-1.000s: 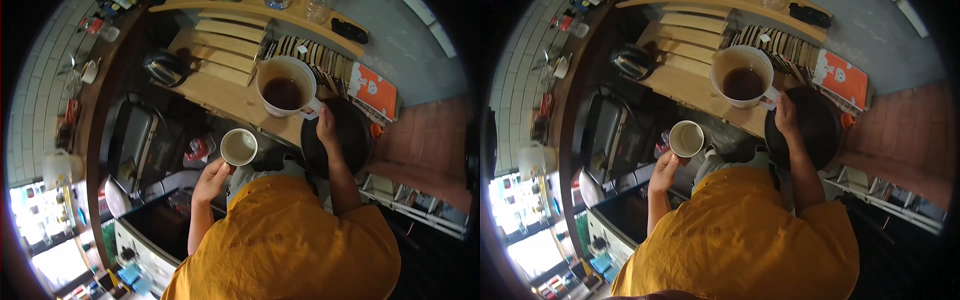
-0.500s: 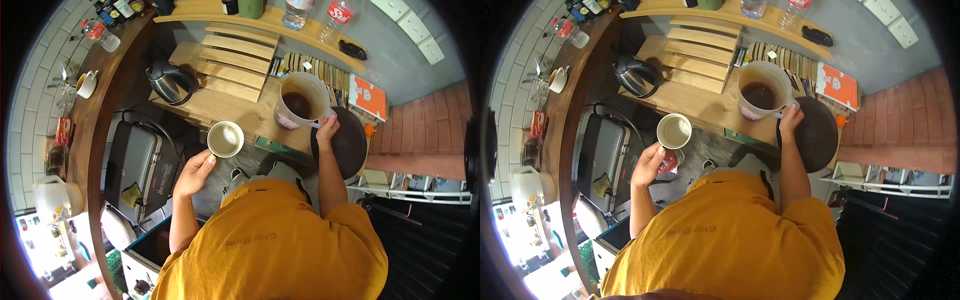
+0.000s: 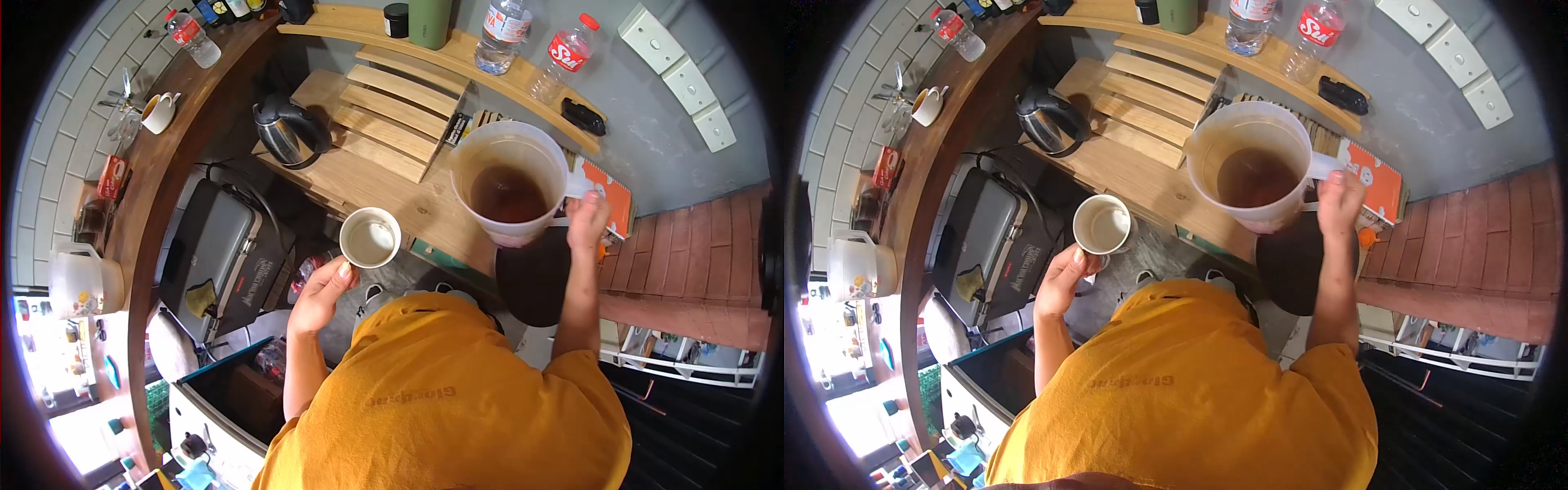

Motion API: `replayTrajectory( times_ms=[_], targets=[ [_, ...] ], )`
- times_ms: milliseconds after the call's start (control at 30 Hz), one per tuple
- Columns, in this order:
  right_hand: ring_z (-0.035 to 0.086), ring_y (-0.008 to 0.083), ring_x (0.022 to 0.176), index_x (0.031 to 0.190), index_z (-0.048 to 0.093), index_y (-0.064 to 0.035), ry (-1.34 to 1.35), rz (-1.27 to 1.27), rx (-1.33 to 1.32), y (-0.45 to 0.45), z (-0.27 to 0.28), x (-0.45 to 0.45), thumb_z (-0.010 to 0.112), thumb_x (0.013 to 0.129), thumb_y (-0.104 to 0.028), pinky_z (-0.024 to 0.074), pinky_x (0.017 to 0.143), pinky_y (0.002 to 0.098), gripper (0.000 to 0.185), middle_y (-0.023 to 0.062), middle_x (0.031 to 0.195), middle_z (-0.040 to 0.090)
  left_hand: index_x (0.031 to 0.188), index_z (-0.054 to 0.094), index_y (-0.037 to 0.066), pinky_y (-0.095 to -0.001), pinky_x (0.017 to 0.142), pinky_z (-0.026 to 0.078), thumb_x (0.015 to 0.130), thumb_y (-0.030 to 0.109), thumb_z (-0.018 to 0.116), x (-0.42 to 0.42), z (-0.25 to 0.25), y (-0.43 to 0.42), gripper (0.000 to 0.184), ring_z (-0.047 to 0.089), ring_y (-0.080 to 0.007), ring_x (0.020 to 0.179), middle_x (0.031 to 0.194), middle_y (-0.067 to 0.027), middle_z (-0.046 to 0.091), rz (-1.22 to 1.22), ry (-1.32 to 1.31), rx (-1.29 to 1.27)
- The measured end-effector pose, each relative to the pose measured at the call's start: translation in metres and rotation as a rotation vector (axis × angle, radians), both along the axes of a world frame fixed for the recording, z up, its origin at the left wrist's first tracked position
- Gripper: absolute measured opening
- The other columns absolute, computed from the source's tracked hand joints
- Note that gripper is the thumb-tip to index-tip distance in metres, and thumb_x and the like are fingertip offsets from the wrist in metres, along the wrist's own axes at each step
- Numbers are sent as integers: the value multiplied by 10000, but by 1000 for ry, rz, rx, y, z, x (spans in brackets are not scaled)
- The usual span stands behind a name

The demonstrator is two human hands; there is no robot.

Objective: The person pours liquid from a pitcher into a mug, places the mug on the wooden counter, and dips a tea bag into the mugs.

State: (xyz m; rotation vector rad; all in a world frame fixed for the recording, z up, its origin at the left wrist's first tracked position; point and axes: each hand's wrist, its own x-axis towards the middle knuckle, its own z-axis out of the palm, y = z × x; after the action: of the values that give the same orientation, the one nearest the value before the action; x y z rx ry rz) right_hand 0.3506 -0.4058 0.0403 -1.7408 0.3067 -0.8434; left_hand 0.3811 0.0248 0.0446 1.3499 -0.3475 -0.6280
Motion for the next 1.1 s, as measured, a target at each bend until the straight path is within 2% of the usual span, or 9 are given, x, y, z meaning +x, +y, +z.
replayTrajectory(
  times_ms=[133, 300, 400, 567, 667, 767, 867, 967, 1100],
  targets=[
    [354, 63, 503, 644, 475, -53, 49, 233, -147, -22, 63, -23, 456, 825, -735, 250, 452, 243, 707, -49, 571, 397, 830, 497, 39, -250, 655, 306, 1010, 334, 436, 0, 0, -13, 351, 332, -100, 715, 770, 31, 383, 2, -17, -21],
    [376, 69, 523, 645, 446, -64, 112, 205, -230, -25, 126, -49, 437, 812, -748, 242, 473, 232, 704, -42, 586, 405, 844, 500, 38, -234, 642, 308, 1017, 328, 424, -3, 11, -36, 347, 324, -82, 708, 771, 43, 374, -7, -40, 23],
    [305, 18, 494, 726, 524, -88, 252, 125, -149, -21, 157, -64, 345, 687, -873, 198, 438, 215, 806, -83, 576, 370, 854, 505, 39, -221, 647, 315, 1019, 328, 425, -5, 14, -48, 343, 327, -68, 717, 775, 53, 380, -24, -39, 12],
    [306, 21, 540, 832, 551, -65, 267, 211, -116, -33, 184, -82, 340, 692, -869, 207, 466, 201, 843, -75, 630, 407, 875, 514, 30, -224, 646, 336, 1016, 311, 441, -9, 26, -60, 324, 346, -59, 722, 753, 53, 387, -96, -96, 67],
    [437, 47, 613, 919, 582, -35, 344, 449, -75, -57, 192, -94, 364, 724, -835, 343, 520, 208, 852, -36, 720, 507, 885, 517, 20, -229, 647, 349, 1015, 294, 451, -12, 28, -65, 310, 358, -60, 725, 740, 49, 390, -121, -131, 73],
    [565, 98, 814, 1043, 586, -5, 261, 357, -52, -60, 191, -100, 389, 759, -791, 473, 719, 256, 859, 25, 903, 591, 903, 521, 12, -232, 652, 357, 1013, 275, 459, -17, 31, -69, 292, 363, -63, 727, 742, 46, 396, -126, -148, 57],
    [576, 137, 995, 1119, 570, 12, 272, 271, -97, -55, 194, -106, 408, 784, -758, 460, 901, 308, 856, 65, 1044, 599, 911, 535, 3, -231, 653, 364, 1004, 256, 483, -22, 41, -74, 274, 373, -64, 724, 743, 43, 417, -109, -136, 43],
    [579, 136, 1001, 1122, 571, 14, 316, 295, -103, -44, 205, -105, 392, 754, -792, 460, 909, 302, 904, 63, 1049, 603, 879, 563, -9, -232, 646, 376, 983, 241, 529, -24, 39, -73, 274, 401, -62, 714, 726, 36, 464, -89, -141, 45],
    [519, 70, 792, 992, 597, -6, 356, 313, -137, -30, 218, -99, 344, 702, -859, 419, 697, 227, 936, 3, 868, 564, 816, 622, -26, -235, 639, 398, 952, 236, 589, -26, 36, -69, 297, 464, -63, 702, 717, 9, 567, -44, -121, 57]
  ],
)
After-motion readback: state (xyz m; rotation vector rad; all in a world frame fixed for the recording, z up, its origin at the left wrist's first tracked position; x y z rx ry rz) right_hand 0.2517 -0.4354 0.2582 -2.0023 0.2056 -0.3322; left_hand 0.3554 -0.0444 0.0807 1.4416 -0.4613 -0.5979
